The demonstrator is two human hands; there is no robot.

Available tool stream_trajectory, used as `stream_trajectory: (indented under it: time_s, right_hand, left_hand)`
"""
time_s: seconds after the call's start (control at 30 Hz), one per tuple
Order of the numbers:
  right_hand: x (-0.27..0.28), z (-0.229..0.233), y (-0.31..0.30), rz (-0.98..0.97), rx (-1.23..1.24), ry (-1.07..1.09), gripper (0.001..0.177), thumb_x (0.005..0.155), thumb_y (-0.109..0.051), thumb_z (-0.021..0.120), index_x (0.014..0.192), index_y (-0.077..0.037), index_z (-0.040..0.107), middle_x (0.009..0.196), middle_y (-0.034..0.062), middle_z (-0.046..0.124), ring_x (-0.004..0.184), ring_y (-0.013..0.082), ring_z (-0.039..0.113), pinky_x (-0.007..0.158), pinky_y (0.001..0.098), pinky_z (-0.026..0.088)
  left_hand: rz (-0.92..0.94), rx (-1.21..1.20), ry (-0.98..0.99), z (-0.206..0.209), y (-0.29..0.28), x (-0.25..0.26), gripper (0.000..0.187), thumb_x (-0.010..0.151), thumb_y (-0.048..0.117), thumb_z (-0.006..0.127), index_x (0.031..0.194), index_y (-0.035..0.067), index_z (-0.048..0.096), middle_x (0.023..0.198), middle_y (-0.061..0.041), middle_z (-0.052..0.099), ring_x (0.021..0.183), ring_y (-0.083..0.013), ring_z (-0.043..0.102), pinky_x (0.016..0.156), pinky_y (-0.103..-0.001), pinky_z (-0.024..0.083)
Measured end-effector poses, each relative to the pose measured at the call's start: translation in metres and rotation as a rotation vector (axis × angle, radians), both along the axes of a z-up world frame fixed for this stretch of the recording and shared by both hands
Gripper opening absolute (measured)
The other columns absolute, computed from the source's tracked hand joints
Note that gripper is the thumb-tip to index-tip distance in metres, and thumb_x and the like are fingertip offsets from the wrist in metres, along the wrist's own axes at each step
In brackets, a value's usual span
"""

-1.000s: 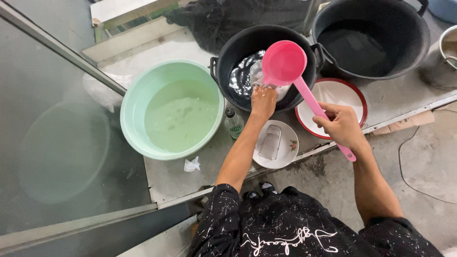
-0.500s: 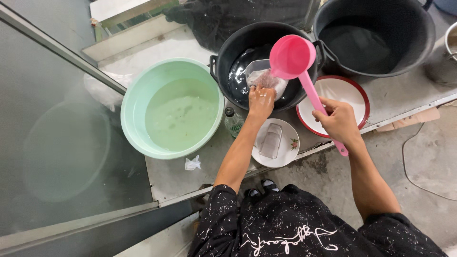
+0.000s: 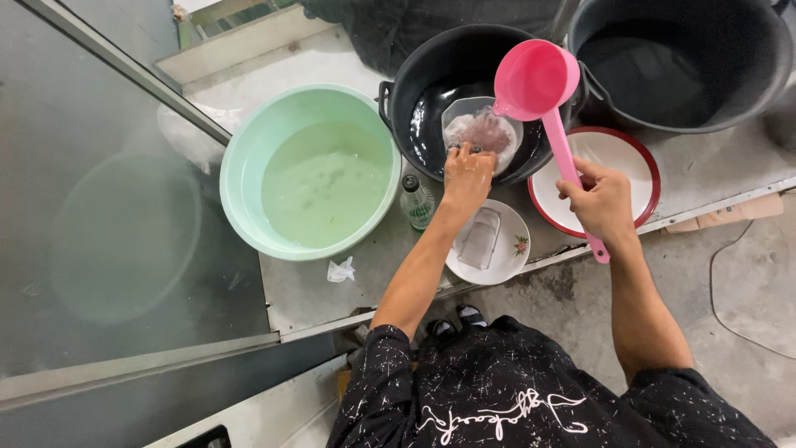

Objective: The person cleans a glass by applying dish soap from a green bottle and scrubbing both the inside and outside surfaces with a sponge.

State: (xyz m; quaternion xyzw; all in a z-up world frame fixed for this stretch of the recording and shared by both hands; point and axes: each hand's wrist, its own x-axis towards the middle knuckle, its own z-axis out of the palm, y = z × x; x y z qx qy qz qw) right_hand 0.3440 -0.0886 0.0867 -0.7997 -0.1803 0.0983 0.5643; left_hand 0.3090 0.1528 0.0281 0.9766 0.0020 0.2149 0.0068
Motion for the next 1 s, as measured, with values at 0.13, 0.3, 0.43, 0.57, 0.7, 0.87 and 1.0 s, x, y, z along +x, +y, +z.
stream_trajectory:
  time_s: [0.13,0.3,0.43,0.57,0.7,0.87,1.0]
  right_hand:
    - [-0.002,0.003,0.000,0.018,0.020,-0.006,0.043,0.090,-0.007,0.070,0.134,-0.007,0.071,0.074,0.0059,0.070,0.055,0.0058,0.055,0.052,0.0234,0.044]
    - [-0.004,0.006,-0.002,0.026,-0.008,-0.039,0.045,0.090,-0.006,0.070,0.135,-0.008,0.071,0.073,0.0057,0.070,0.055,0.0064,0.055,0.052,0.0234,0.044]
    - [0.001,-0.004,-0.004,0.023,0.077,0.026,0.042,0.090,-0.006,0.070,0.132,-0.004,0.072,0.075,0.0054,0.070,0.056,0.0063,0.055,0.052,0.0231,0.044]
    - [0.020,-0.025,-0.004,0.032,0.369,0.266,0.026,0.094,-0.005,0.070,0.117,0.006,0.072,0.078,0.0059,0.068,0.059,0.0077,0.056,0.054,0.0213,0.043]
    - [0.033,-0.048,0.007,-0.042,0.563,0.504,0.018,0.097,-0.003,0.065,0.110,0.008,0.070,0.079,0.0076,0.066,0.059,0.0102,0.056,0.053,0.0211,0.044]
    - [0.053,-0.087,0.027,-0.029,0.600,0.620,0.014,0.099,-0.006,0.062,0.104,0.006,0.066,0.076,0.0082,0.061,0.055,0.0106,0.052,0.047,0.0226,0.038]
    - [0.067,-0.110,0.045,-0.057,0.688,0.798,0.016,0.100,-0.013,0.063,0.098,0.003,0.063,0.081,0.0089,0.066,0.061,0.0114,0.056,0.048,0.0229,0.039]
  left_hand:
    - [0.002,-0.003,-0.012,0.007,0.000,-0.007,0.014,0.075,0.019,0.079,0.084,0.012,0.072,0.087,-0.008,0.075,0.101,-0.0301,0.067,0.086,-0.043,0.048]
    - [0.016,-0.035,0.018,0.009,-0.001,-0.013,0.009,0.077,0.018,0.079,0.083,0.014,0.073,0.089,-0.005,0.076,0.101,-0.0283,0.065,0.086,-0.043,0.047]
    - [0.013,-0.053,-0.006,0.011,-0.002,-0.016,0.007,0.077,0.017,0.078,0.083,0.014,0.074,0.089,-0.004,0.076,0.100,-0.0278,0.065,0.086,-0.043,0.047]
    - [-0.009,-0.058,-0.009,0.012,-0.006,-0.021,0.007,0.077,0.016,0.077,0.082,0.013,0.074,0.086,-0.003,0.075,0.099,-0.0270,0.065,0.087,-0.043,0.047]
    - [-0.016,-0.030,-0.035,0.016,-0.014,-0.031,0.006,0.079,0.010,0.073,0.081,0.015,0.075,0.087,-0.004,0.074,0.102,-0.0265,0.065,0.091,-0.042,0.047]
    - [-0.040,-0.052,0.008,0.031,-0.028,-0.053,0.013,0.078,0.007,0.068,0.084,0.015,0.075,0.088,-0.003,0.075,0.105,-0.0270,0.065,0.092,-0.040,0.047]
    - [-0.072,-0.083,0.002,0.040,-0.042,-0.077,0.012,0.076,0.008,0.067,0.084,0.015,0.074,0.090,-0.003,0.075,0.107,-0.0294,0.064,0.095,-0.041,0.046]
